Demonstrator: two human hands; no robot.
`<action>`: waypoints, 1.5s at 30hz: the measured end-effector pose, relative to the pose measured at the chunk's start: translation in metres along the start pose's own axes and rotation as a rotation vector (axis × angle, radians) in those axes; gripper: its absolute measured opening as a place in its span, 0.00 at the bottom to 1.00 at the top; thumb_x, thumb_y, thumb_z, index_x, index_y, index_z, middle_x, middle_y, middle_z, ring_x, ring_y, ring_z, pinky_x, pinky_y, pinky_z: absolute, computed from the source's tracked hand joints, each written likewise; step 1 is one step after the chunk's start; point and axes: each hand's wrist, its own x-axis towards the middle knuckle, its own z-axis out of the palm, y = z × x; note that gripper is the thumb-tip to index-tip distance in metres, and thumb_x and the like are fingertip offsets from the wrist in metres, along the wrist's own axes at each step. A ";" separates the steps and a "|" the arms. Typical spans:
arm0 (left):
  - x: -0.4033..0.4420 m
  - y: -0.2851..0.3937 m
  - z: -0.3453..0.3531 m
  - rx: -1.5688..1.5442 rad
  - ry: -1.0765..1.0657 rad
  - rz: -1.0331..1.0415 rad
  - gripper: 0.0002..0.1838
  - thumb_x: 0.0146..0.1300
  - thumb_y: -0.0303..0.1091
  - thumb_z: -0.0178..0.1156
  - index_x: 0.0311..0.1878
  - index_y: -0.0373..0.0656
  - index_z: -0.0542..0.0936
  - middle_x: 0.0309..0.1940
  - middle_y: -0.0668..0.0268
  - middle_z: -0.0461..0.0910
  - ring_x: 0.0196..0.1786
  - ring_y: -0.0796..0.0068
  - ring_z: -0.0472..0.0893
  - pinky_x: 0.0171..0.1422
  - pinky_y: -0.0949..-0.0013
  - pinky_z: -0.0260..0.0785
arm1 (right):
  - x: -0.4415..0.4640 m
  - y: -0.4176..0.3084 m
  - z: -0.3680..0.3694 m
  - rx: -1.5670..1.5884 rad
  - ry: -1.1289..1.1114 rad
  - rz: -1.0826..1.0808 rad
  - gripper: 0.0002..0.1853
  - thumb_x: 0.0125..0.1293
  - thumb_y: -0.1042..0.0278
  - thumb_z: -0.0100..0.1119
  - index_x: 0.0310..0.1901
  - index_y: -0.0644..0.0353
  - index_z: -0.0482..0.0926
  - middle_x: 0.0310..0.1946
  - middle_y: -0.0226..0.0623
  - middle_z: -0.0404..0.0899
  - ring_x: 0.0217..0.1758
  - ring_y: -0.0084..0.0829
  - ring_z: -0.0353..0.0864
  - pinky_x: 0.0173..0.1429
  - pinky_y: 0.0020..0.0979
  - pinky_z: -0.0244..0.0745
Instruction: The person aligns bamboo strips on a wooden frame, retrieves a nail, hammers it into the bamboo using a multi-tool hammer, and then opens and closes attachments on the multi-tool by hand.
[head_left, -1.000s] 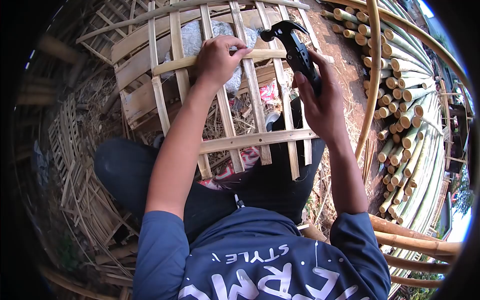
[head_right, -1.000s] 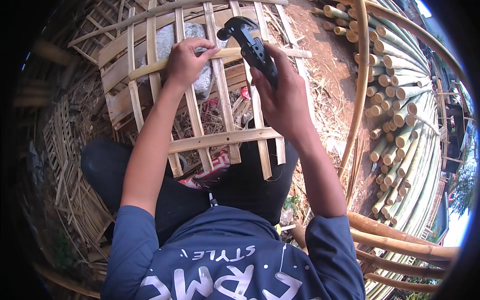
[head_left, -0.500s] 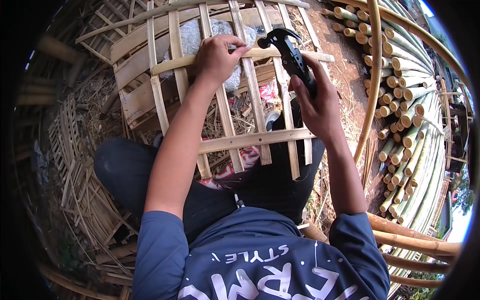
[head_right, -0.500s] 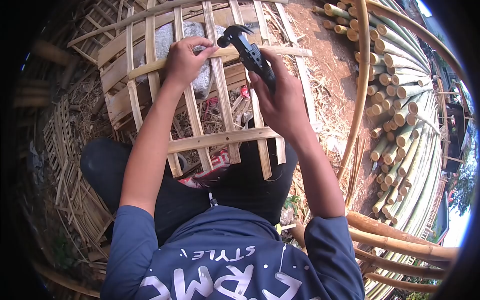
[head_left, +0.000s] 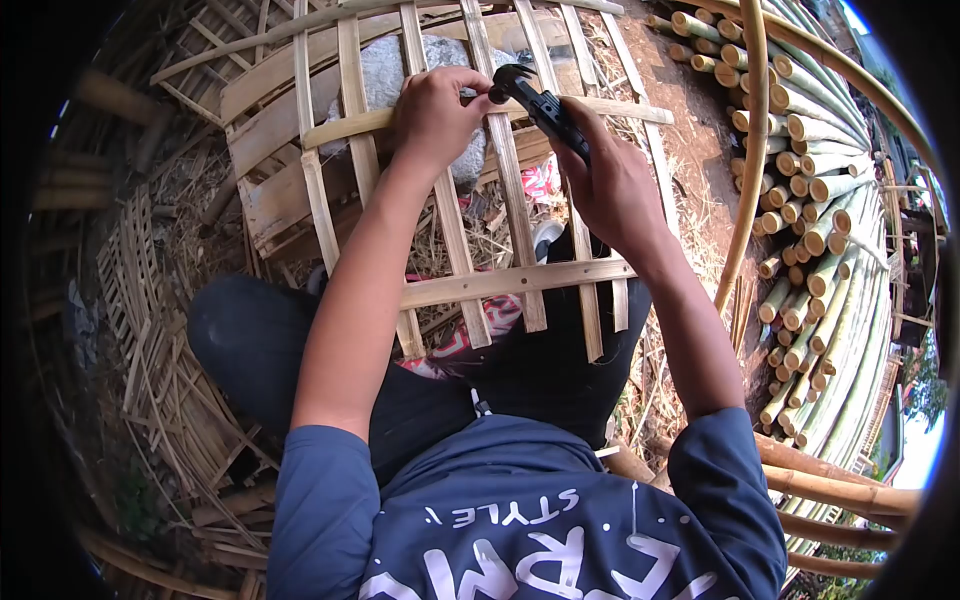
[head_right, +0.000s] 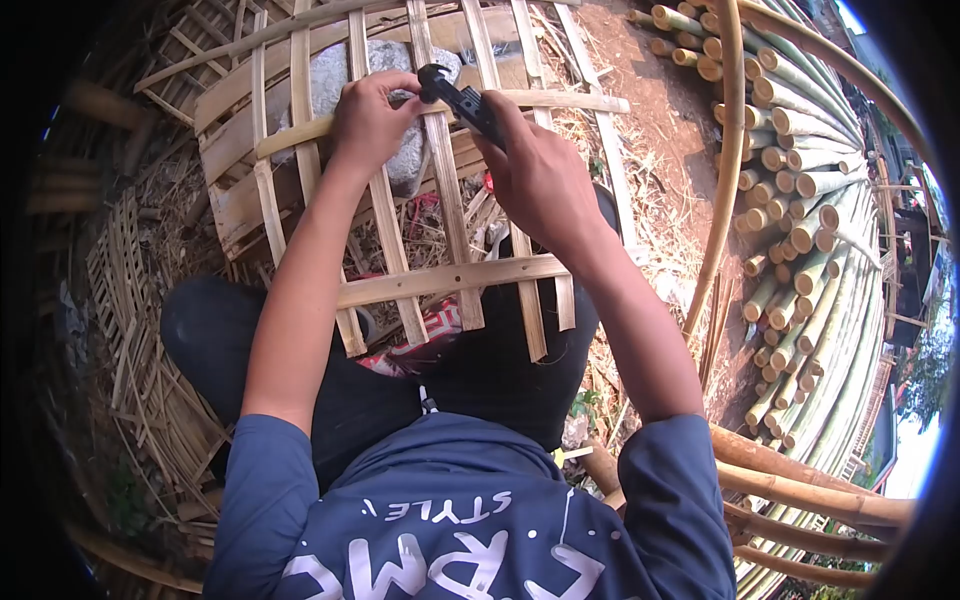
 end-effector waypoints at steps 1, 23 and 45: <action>0.000 -0.001 0.002 -0.005 -0.001 0.013 0.09 0.56 0.43 0.72 0.30 0.49 0.88 0.34 0.63 0.88 0.38 0.57 0.85 0.56 0.57 0.73 | 0.000 0.001 0.001 0.008 0.036 -0.020 0.23 0.71 0.68 0.59 0.64 0.60 0.65 0.37 0.54 0.83 0.37 0.56 0.84 0.40 0.49 0.77; 0.002 0.005 -0.006 0.050 -0.058 -0.032 0.10 0.57 0.42 0.73 0.35 0.48 0.89 0.36 0.65 0.89 0.39 0.62 0.88 0.46 0.64 0.78 | 0.006 -0.002 0.002 -0.151 -0.100 0.003 0.28 0.71 0.69 0.58 0.70 0.60 0.62 0.34 0.55 0.82 0.33 0.56 0.84 0.34 0.49 0.78; 0.001 0.002 -0.003 0.021 -0.046 -0.001 0.11 0.56 0.43 0.73 0.35 0.48 0.89 0.33 0.67 0.88 0.33 0.67 0.85 0.42 0.66 0.76 | 0.001 -0.011 0.010 -0.020 0.158 -0.031 0.26 0.71 0.72 0.57 0.68 0.60 0.63 0.35 0.58 0.83 0.36 0.58 0.84 0.35 0.50 0.77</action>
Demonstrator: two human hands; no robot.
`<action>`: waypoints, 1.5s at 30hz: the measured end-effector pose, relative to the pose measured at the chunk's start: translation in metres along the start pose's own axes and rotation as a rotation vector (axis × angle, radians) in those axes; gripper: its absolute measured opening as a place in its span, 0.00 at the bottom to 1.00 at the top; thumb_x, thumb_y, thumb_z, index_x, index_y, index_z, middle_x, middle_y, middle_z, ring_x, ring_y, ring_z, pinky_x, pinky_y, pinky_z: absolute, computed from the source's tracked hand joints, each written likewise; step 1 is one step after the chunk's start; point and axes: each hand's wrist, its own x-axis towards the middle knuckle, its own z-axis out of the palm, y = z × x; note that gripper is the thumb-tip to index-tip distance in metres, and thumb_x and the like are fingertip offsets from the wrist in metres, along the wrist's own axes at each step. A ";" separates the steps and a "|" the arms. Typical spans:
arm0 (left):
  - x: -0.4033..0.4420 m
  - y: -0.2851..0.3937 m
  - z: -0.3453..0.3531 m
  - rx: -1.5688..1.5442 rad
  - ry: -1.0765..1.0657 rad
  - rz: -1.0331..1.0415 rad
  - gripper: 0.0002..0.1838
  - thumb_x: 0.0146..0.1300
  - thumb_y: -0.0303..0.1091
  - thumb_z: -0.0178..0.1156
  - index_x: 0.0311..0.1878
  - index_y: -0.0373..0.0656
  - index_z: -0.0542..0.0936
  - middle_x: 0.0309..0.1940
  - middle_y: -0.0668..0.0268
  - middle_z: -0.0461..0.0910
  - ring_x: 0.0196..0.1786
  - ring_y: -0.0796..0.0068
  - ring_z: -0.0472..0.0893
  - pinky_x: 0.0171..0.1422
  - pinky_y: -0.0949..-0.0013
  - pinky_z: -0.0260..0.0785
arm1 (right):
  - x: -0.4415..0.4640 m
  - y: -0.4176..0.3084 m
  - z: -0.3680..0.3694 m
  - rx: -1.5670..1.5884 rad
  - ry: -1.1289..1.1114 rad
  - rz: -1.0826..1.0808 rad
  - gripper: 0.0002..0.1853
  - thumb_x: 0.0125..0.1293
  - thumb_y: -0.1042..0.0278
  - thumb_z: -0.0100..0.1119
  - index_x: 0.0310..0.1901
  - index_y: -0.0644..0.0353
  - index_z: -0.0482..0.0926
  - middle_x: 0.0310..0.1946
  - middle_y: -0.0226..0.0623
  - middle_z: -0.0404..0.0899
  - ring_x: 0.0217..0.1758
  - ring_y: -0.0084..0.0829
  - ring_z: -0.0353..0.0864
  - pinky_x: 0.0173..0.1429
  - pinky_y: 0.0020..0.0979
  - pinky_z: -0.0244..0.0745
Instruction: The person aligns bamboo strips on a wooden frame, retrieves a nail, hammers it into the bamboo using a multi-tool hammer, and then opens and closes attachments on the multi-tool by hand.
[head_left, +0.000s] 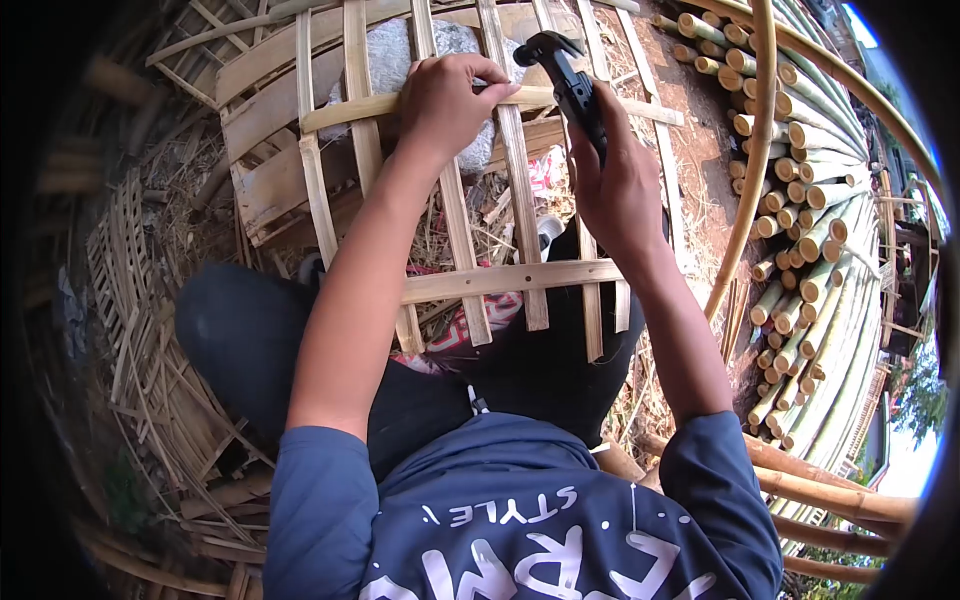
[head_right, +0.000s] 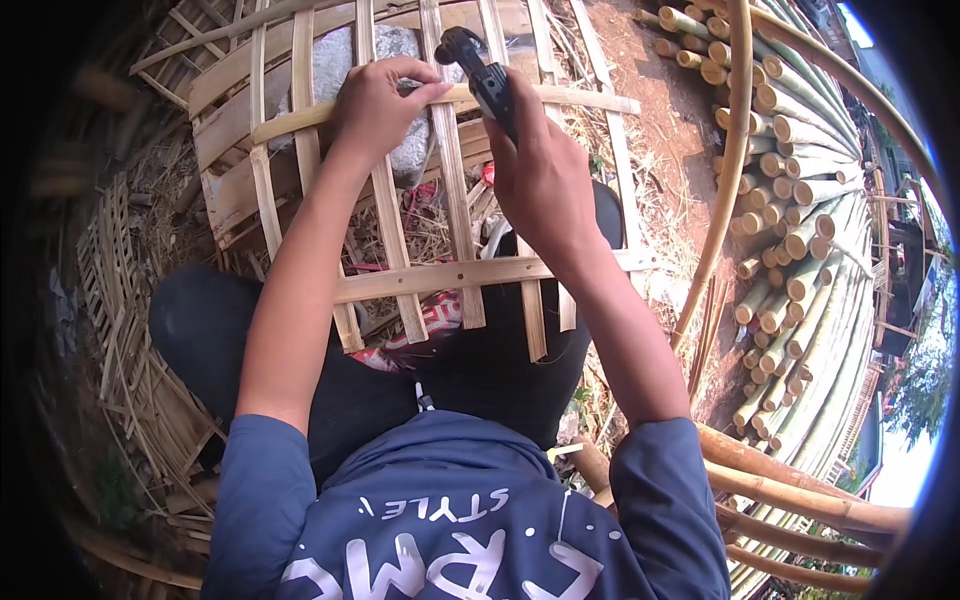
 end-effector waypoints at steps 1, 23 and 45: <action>-0.002 -0.002 0.000 -0.007 0.007 0.002 0.11 0.56 0.44 0.74 0.35 0.47 0.89 0.33 0.67 0.88 0.32 0.68 0.85 0.41 0.66 0.76 | -0.004 0.003 0.005 0.103 0.143 -0.027 0.25 0.71 0.71 0.57 0.67 0.61 0.63 0.35 0.57 0.83 0.35 0.58 0.84 0.35 0.50 0.77; -0.001 0.004 -0.006 0.046 -0.046 -0.100 0.12 0.56 0.47 0.73 0.36 0.49 0.90 0.33 0.65 0.89 0.34 0.65 0.87 0.43 0.65 0.77 | -0.005 -0.009 0.000 -0.117 -0.164 0.044 0.26 0.70 0.71 0.58 0.66 0.60 0.63 0.33 0.57 0.82 0.32 0.58 0.83 0.33 0.52 0.75; 0.000 0.001 -0.012 0.015 -0.069 0.167 0.21 0.55 0.40 0.74 0.51 0.45 0.85 0.42 0.65 0.87 0.29 0.70 0.75 0.43 0.64 0.74 | 0.006 -0.016 -0.033 0.077 0.073 0.141 0.23 0.71 0.73 0.57 0.65 0.64 0.66 0.40 0.56 0.85 0.41 0.54 0.87 0.41 0.45 0.80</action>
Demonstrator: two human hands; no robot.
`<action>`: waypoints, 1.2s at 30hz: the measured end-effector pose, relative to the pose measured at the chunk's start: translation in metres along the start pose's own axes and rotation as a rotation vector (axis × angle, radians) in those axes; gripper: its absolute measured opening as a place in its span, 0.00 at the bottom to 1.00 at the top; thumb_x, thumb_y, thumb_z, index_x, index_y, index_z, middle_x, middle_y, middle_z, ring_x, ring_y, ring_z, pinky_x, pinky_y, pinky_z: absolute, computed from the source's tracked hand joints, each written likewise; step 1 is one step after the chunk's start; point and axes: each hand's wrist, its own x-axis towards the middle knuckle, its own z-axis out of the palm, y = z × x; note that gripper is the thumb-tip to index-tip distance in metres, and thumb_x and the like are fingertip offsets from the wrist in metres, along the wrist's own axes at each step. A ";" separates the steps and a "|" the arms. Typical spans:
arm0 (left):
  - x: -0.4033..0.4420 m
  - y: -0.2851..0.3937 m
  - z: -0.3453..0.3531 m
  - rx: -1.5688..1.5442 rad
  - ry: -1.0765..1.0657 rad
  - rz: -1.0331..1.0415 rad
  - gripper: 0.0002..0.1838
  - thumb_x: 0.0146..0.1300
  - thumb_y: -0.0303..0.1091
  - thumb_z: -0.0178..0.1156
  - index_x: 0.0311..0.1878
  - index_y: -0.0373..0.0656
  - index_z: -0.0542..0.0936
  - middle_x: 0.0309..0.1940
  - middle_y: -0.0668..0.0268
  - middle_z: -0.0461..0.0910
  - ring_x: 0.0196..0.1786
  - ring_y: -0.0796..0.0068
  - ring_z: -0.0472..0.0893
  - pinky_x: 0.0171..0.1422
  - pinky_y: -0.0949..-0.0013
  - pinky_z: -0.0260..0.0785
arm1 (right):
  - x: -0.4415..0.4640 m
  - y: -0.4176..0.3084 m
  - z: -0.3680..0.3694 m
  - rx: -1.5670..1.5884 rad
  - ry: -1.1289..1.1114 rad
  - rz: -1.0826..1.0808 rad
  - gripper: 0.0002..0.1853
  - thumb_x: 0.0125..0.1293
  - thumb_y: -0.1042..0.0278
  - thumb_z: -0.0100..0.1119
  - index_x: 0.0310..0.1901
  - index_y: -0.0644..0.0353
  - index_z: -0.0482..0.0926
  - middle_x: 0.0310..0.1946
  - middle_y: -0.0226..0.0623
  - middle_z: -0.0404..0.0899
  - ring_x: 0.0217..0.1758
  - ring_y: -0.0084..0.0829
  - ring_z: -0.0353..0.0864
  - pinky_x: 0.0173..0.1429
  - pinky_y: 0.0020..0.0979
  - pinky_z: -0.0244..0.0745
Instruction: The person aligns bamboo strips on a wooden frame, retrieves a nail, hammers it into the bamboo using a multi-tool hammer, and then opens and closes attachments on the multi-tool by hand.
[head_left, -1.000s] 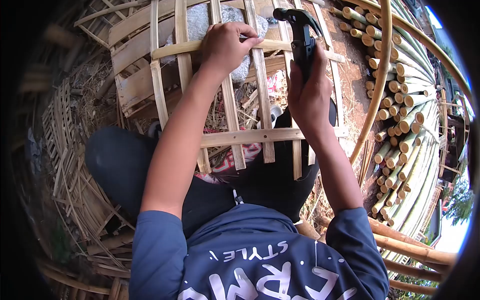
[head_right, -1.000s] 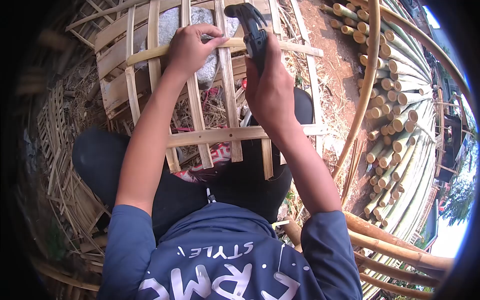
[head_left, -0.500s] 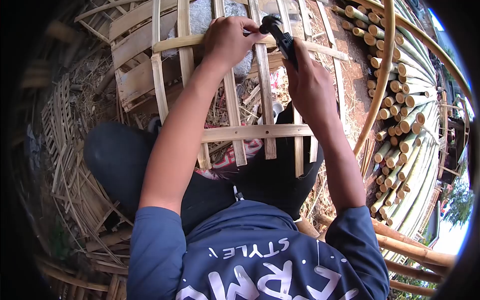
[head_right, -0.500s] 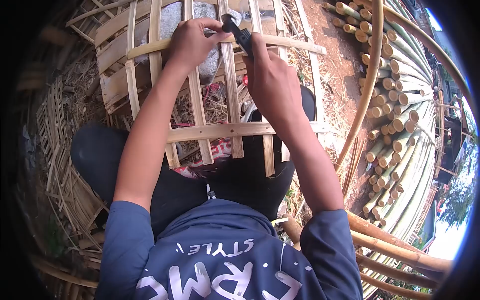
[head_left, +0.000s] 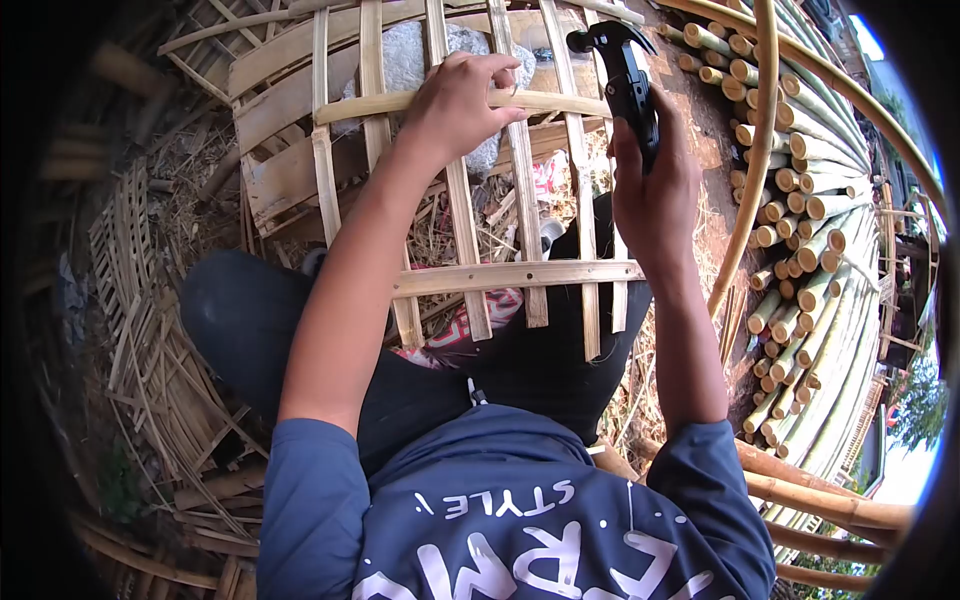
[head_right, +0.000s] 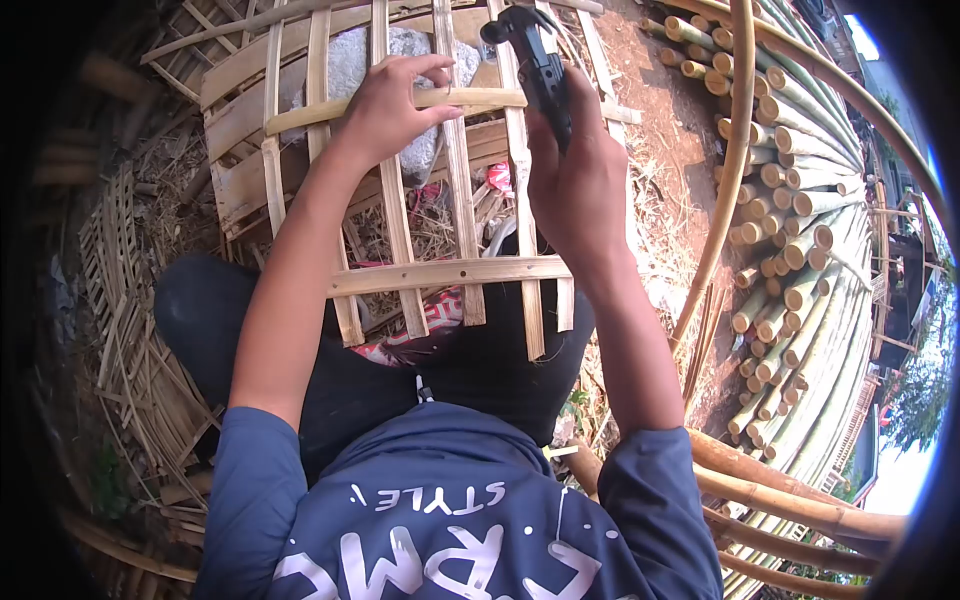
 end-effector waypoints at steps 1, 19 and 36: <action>-0.001 -0.002 -0.001 0.011 0.025 0.069 0.22 0.55 0.41 0.74 0.53 0.45 0.84 0.43 0.65 0.87 0.30 0.70 0.75 0.45 0.64 0.74 | -0.001 0.001 -0.001 0.015 -0.008 0.006 0.23 0.71 0.73 0.57 0.65 0.64 0.66 0.40 0.56 0.85 0.41 0.54 0.87 0.42 0.45 0.80; 0.032 -0.050 0.002 0.714 -0.118 -0.452 0.33 0.77 0.56 0.33 0.81 0.59 0.50 0.82 0.59 0.46 0.83 0.51 0.45 0.77 0.24 0.22 | 0.010 0.020 0.017 -0.201 -0.249 -0.180 0.25 0.71 0.67 0.58 0.67 0.58 0.66 0.32 0.54 0.83 0.32 0.54 0.84 0.35 0.49 0.77; 0.028 -0.026 -0.015 0.627 -0.080 -0.420 0.32 0.74 0.50 0.39 0.77 0.46 0.59 0.76 0.50 0.60 0.79 0.49 0.58 0.81 0.31 0.29 | 0.004 0.012 0.027 -0.133 -0.126 -0.260 0.25 0.71 0.71 0.58 0.67 0.62 0.65 0.30 0.52 0.82 0.30 0.50 0.85 0.31 0.44 0.78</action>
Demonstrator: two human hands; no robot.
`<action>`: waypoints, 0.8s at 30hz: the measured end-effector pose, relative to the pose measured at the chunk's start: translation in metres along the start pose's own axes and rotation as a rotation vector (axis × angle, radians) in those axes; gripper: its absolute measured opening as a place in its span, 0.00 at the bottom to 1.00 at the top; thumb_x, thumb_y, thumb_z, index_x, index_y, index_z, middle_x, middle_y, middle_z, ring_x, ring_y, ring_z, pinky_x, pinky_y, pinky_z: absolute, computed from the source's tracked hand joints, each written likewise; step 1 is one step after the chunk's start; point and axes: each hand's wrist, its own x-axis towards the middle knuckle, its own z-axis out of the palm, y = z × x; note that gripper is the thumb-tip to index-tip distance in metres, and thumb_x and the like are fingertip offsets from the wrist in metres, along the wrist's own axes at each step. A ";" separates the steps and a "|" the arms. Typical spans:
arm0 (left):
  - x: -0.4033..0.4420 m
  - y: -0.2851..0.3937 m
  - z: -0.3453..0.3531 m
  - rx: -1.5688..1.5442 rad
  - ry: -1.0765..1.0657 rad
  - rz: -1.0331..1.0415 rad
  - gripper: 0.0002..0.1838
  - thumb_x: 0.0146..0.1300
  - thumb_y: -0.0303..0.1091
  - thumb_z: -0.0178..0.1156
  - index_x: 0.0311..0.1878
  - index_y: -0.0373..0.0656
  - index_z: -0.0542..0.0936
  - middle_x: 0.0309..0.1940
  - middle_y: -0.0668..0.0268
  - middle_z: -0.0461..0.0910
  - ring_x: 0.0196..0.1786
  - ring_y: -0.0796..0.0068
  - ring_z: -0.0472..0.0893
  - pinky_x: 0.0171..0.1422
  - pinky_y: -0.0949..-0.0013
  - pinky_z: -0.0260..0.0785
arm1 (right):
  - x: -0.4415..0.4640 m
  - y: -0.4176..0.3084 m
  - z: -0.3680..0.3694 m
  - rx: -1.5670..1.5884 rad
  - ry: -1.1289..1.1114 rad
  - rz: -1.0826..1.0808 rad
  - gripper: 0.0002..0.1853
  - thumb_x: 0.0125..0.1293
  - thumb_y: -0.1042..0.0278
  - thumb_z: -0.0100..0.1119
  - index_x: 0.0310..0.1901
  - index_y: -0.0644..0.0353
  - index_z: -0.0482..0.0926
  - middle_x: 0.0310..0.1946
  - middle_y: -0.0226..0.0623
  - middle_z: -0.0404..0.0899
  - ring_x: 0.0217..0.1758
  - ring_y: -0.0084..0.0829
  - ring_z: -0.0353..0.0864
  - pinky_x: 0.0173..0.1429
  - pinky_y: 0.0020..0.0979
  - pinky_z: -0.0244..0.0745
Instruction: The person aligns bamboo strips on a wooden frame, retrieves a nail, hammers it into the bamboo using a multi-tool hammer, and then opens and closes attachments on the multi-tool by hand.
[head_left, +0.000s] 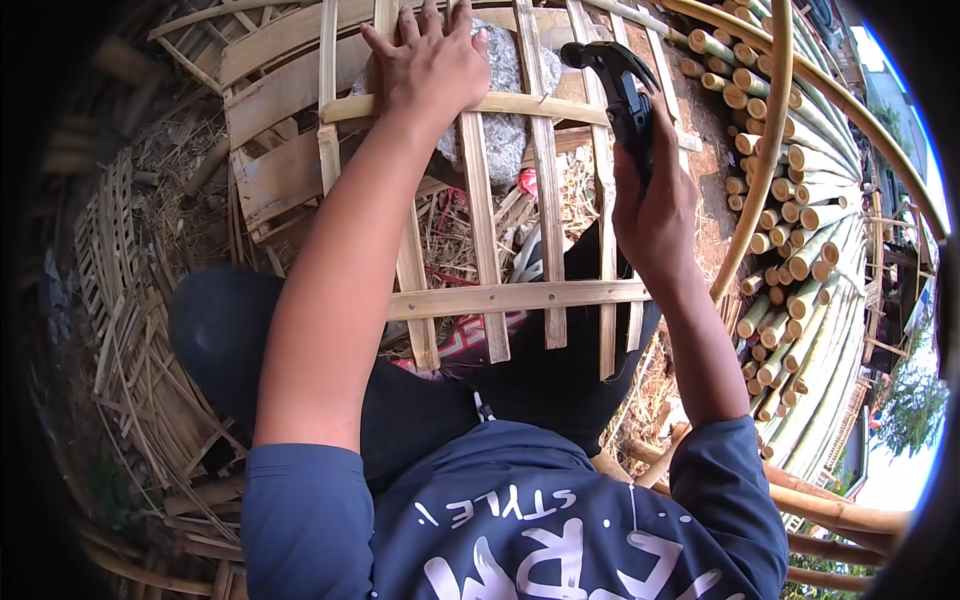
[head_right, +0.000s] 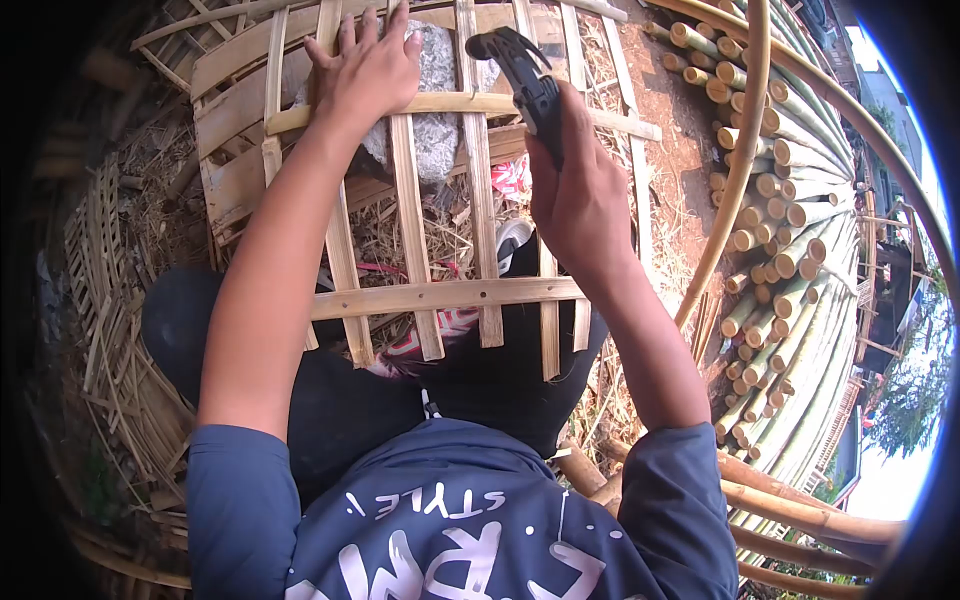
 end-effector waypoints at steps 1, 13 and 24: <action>-0.002 0.000 0.001 -0.011 0.015 0.000 0.32 0.74 0.49 0.40 0.77 0.45 0.59 0.76 0.49 0.60 0.79 0.48 0.58 0.81 0.31 0.29 | 0.000 -0.004 -0.002 -0.044 -0.080 0.069 0.25 0.71 0.72 0.58 0.67 0.62 0.65 0.31 0.53 0.83 0.31 0.50 0.85 0.32 0.44 0.78; -0.002 0.004 0.003 -0.029 -0.024 -0.036 0.32 0.74 0.47 0.42 0.77 0.44 0.59 0.76 0.48 0.60 0.79 0.47 0.56 0.80 0.29 0.30 | -0.009 -0.006 0.002 0.039 0.052 0.099 0.25 0.72 0.70 0.57 0.68 0.62 0.67 0.36 0.55 0.84 0.36 0.54 0.86 0.39 0.44 0.80; -0.015 0.012 -0.021 -0.021 0.020 -0.015 0.32 0.74 0.46 0.41 0.77 0.43 0.61 0.76 0.48 0.60 0.79 0.45 0.55 0.82 0.34 0.33 | -0.001 -0.003 -0.002 0.006 0.113 -0.035 0.24 0.71 0.71 0.58 0.66 0.63 0.66 0.33 0.54 0.83 0.32 0.52 0.86 0.33 0.44 0.79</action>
